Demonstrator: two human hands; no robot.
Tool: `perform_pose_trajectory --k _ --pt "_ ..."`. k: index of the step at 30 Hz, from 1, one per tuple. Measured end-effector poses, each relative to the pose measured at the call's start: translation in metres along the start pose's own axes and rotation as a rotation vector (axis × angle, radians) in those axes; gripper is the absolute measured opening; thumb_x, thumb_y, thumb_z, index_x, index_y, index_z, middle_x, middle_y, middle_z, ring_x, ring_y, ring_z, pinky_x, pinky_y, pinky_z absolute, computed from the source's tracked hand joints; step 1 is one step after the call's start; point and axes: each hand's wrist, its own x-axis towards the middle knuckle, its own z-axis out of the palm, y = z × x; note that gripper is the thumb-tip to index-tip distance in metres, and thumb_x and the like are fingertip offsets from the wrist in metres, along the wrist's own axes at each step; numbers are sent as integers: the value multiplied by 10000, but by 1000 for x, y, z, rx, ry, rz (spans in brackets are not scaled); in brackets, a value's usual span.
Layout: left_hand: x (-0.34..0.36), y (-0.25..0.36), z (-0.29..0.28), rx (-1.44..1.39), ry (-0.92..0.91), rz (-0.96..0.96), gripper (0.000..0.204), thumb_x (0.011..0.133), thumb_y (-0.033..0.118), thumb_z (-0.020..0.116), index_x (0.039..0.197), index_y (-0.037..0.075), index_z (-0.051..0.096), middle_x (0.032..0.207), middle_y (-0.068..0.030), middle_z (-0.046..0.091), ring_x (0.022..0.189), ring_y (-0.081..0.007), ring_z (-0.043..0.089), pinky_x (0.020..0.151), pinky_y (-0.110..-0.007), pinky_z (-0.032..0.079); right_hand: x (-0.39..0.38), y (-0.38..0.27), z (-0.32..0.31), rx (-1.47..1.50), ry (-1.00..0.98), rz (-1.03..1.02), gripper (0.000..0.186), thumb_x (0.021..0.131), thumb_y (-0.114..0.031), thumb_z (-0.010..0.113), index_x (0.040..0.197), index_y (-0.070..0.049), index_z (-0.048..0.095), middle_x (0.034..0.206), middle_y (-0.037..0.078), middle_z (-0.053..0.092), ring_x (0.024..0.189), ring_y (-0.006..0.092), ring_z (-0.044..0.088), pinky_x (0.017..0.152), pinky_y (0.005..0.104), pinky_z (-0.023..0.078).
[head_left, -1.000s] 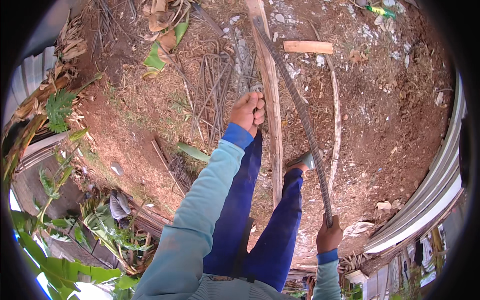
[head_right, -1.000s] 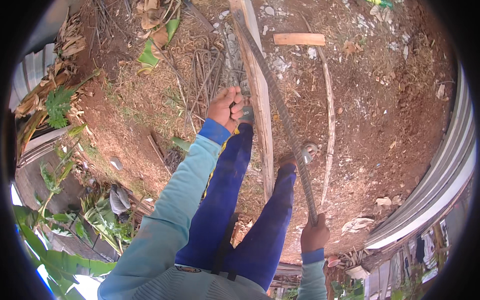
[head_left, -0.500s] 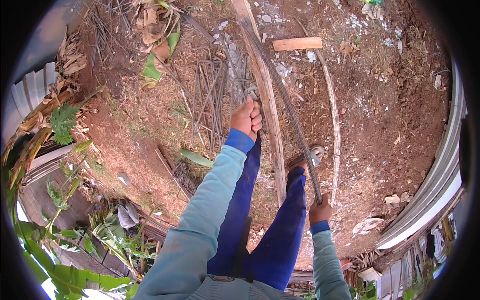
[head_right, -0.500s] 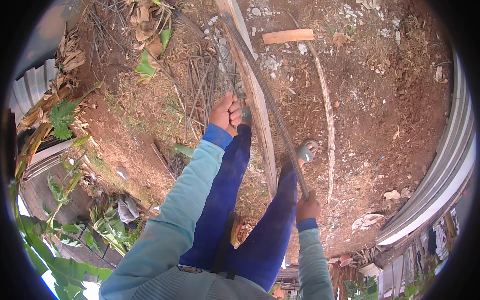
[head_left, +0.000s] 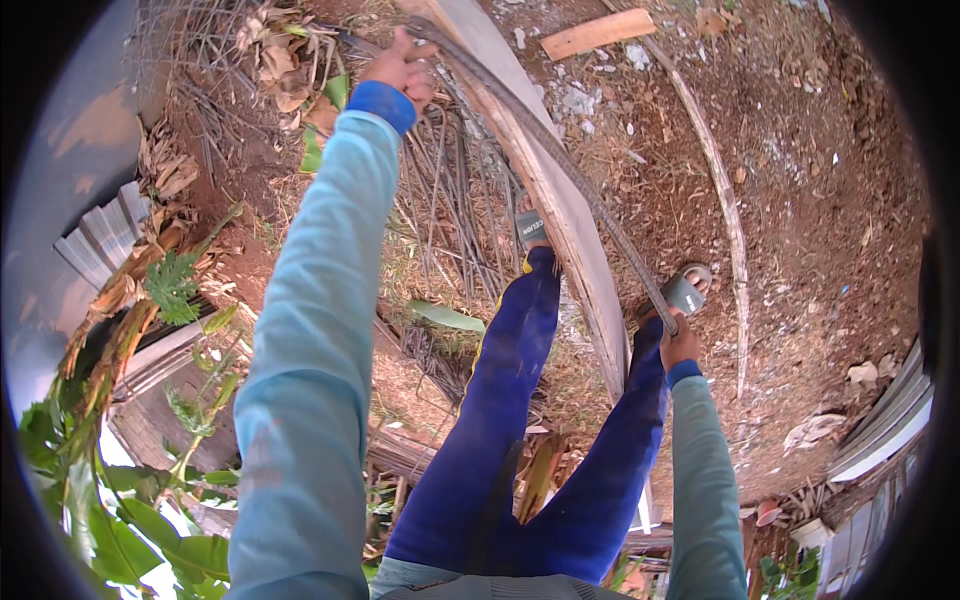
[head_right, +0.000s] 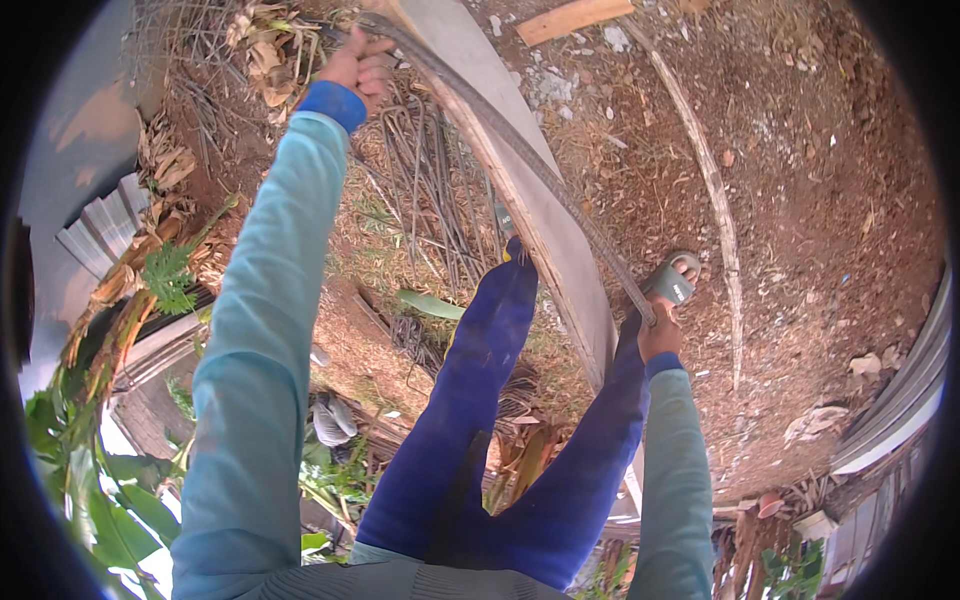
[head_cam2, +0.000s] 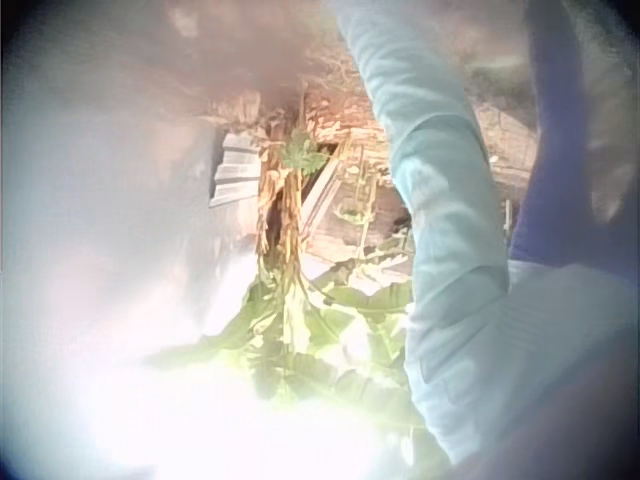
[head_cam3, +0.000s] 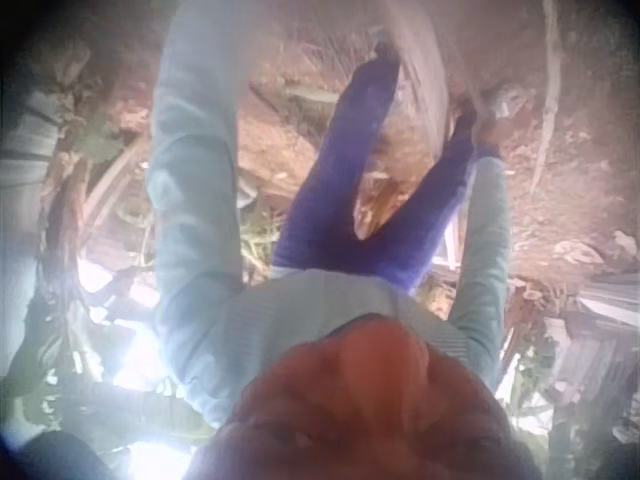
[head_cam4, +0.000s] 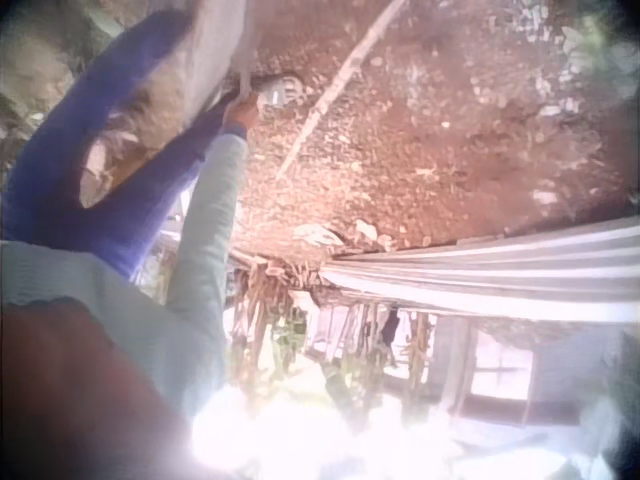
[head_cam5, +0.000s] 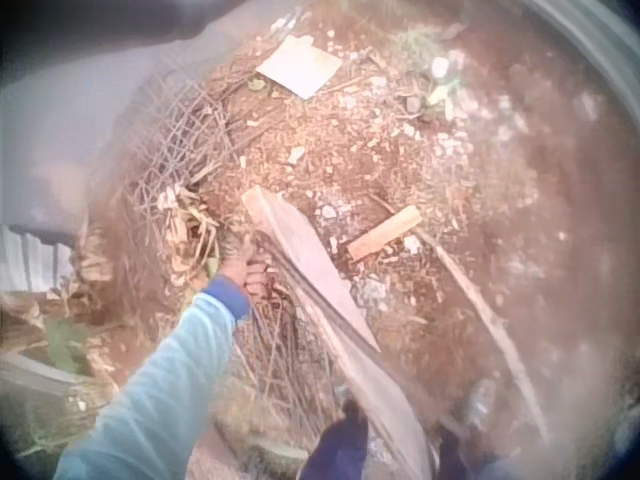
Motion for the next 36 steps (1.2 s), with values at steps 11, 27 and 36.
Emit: perform_pose_trajectory --k 11,27,36 --pt "33 31 -4 -155 64 -130 333 979 188 465 671 122 356 557 25 273 440 -99 280 359 -241 196 21 -1 -7 93 -52 -1 220 865 -238 606 1069 -159 620 810 226 646 793 435 620 670 517 483" --pt "-48 -16 -72 -619 -164 146 202 1002 239 462 855 108 506 613 44 348 440 -70 277 360 -219 207 -96 -21 -124 73 -41 100 304 845 -365 643 792 -66 656 631 220 590 648 433 598 595 483 465" --pt "-191 -68 -116 -476 -140 87 214 978 191 487 1120 45 552 791 -2 525 489 -54 381 392 -201 297 -304 -4 -182 64 137 353 513 832 -457 651 664 27 621 526 183 525 491 269 467 537 441 397"
